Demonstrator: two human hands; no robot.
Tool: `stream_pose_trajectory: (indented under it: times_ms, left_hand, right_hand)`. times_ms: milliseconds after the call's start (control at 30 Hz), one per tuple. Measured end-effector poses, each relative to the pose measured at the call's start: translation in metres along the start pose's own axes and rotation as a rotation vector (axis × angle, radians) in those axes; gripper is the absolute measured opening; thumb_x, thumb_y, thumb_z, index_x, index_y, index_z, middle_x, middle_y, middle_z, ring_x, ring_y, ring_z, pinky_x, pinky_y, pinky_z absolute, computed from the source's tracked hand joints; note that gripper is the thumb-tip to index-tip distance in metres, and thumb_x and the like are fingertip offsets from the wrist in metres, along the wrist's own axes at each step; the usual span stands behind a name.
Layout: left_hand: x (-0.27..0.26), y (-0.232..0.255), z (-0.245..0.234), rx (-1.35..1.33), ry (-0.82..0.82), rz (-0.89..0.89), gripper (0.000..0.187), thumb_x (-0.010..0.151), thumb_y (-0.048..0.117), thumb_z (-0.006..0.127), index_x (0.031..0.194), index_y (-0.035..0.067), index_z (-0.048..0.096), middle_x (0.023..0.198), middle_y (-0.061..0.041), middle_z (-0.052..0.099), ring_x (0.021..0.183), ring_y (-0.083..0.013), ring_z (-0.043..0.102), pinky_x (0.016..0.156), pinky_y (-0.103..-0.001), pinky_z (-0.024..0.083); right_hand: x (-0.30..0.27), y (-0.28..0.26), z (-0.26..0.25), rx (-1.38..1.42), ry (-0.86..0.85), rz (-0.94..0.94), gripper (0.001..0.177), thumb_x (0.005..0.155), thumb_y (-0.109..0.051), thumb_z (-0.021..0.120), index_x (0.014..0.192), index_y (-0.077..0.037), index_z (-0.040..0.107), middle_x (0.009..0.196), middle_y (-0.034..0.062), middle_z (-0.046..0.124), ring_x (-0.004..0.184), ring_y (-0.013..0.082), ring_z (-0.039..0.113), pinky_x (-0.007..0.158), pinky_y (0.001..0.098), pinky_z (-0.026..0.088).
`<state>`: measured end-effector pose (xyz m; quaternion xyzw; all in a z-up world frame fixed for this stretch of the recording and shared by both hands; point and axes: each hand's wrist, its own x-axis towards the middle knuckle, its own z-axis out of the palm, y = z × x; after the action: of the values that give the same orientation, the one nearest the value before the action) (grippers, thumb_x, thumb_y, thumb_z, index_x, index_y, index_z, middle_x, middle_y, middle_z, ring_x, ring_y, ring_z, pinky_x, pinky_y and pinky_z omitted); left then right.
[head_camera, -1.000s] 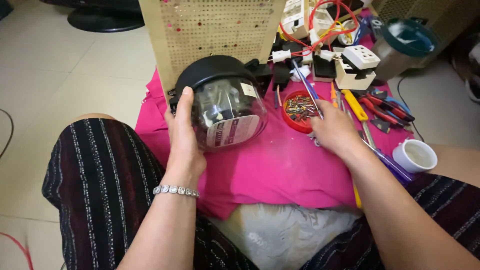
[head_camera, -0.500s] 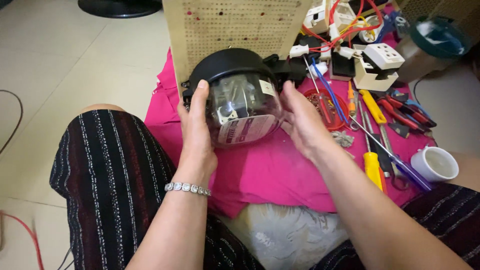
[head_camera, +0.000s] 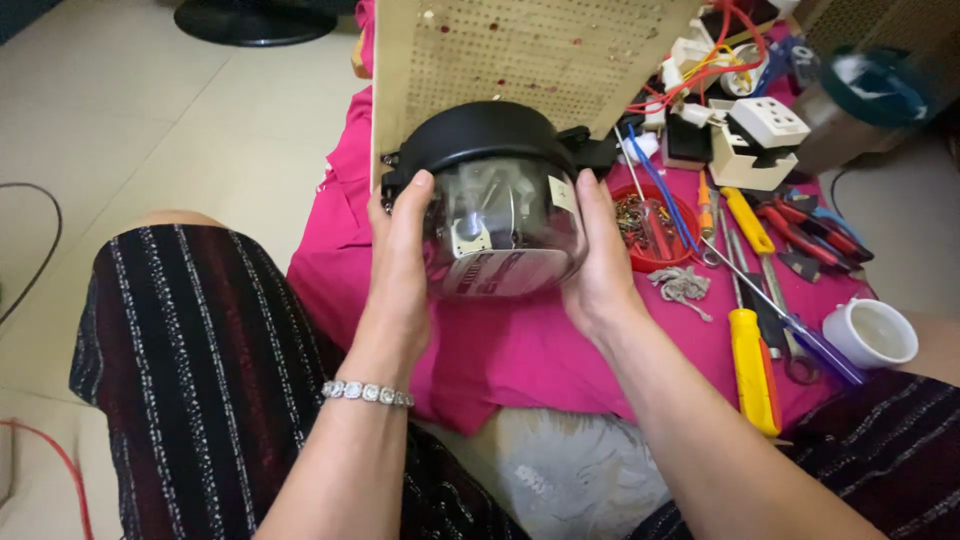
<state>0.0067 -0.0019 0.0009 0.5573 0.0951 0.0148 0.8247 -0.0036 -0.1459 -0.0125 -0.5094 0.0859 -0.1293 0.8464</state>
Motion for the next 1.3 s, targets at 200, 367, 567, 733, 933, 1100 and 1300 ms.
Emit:
stream_pose_trajectory:
  times_ms: [200,367,567,733,933,1100,1300]
  left_hand:
    - [-0.015,0.0,0.015,-0.102,-0.165,0.066,0.084,0.094,0.053,0.052,0.164,0.021,0.02,0.168,-0.019,0.02,0.152,-0.0454,0.027,0.116,-0.064,0.033]
    - [-0.013,-0.009,0.022,0.125,-0.072,0.076,0.076,0.092,0.059,0.05,0.148,0.008,0.048,0.144,-0.021,0.046,0.13,-0.0396,0.047,0.103,-0.058,0.046]
    - [0.02,-0.034,0.01,0.075,0.141,0.167,0.052,0.087,0.052,0.064,0.116,0.009,0.07,0.117,-0.013,0.061,0.11,-0.0266,0.054,0.096,-0.045,0.047]
    - [0.013,-0.019,0.004,0.207,0.245,0.118,0.077,0.079,0.062,0.063,0.145,0.021,0.059,0.167,-0.006,0.023,0.146,-0.0405,0.024,0.124,-0.048,0.01]
    - [0.001,0.003,0.003,0.011,0.046,0.057,0.061,0.086,0.043,0.047,0.126,-0.001,0.061,0.129,-0.009,0.059,0.12,-0.018,0.055,0.105,-0.03,0.042]
    - [-0.001,0.007,-0.002,-0.439,0.023,-0.096,0.018,0.083,0.028,0.067,0.08,0.01,0.069,0.073,-0.006,0.067,0.066,-0.0207,0.064,0.06,-0.036,0.058]
    - [0.011,0.01,-0.009,-0.367,-0.009,-0.213,0.025,0.081,0.032,0.066,0.084,0.008,0.07,0.078,-0.012,0.072,0.066,-0.0236,0.07,0.055,-0.037,0.06]
  right_hand:
    - [0.004,-0.02,-0.014,0.076,0.078,0.1,0.067,0.089,-0.05,0.06,0.145,-0.012,0.057,0.141,0.0145,0.065,0.125,0.0321,0.067,0.097,0.051,0.06]
    - [0.023,-0.033,-0.038,0.069,0.147,0.237,0.052,0.092,-0.05,0.058,0.124,-0.01,0.07,0.118,0.0168,0.075,0.104,0.0333,0.075,0.087,0.0541,0.062]
    - [0.012,-0.038,-0.024,0.059,0.179,0.37,0.046,0.095,-0.049,0.059,0.11,-0.008,0.072,0.102,0.0161,0.076,0.091,0.0332,0.077,0.076,0.0557,0.063]
    - [0.002,-0.038,-0.006,0.024,0.137,0.462,0.041,0.088,-0.047,0.069,0.103,-0.01,0.075,0.097,0.0129,0.077,0.088,0.0319,0.077,0.074,0.0551,0.063]
    - [-0.012,-0.051,0.002,-0.18,0.23,0.57,0.056,0.079,-0.057,0.071,0.111,-0.012,0.068,0.111,0.0096,0.069,0.111,0.0343,0.068,0.093,0.0528,0.055]
    - [-0.031,-0.066,0.015,-0.173,0.221,0.56,0.069,0.08,-0.058,0.066,0.128,-0.009,0.058,0.128,0.017,0.057,0.128,0.0416,0.058,0.102,0.0549,0.051]
    - [-0.036,-0.065,0.008,-0.105,0.217,0.572,0.076,0.081,-0.052,0.068,0.141,-0.009,0.051,0.141,0.023,0.049,0.132,0.0497,0.054,0.102,0.0615,0.05]
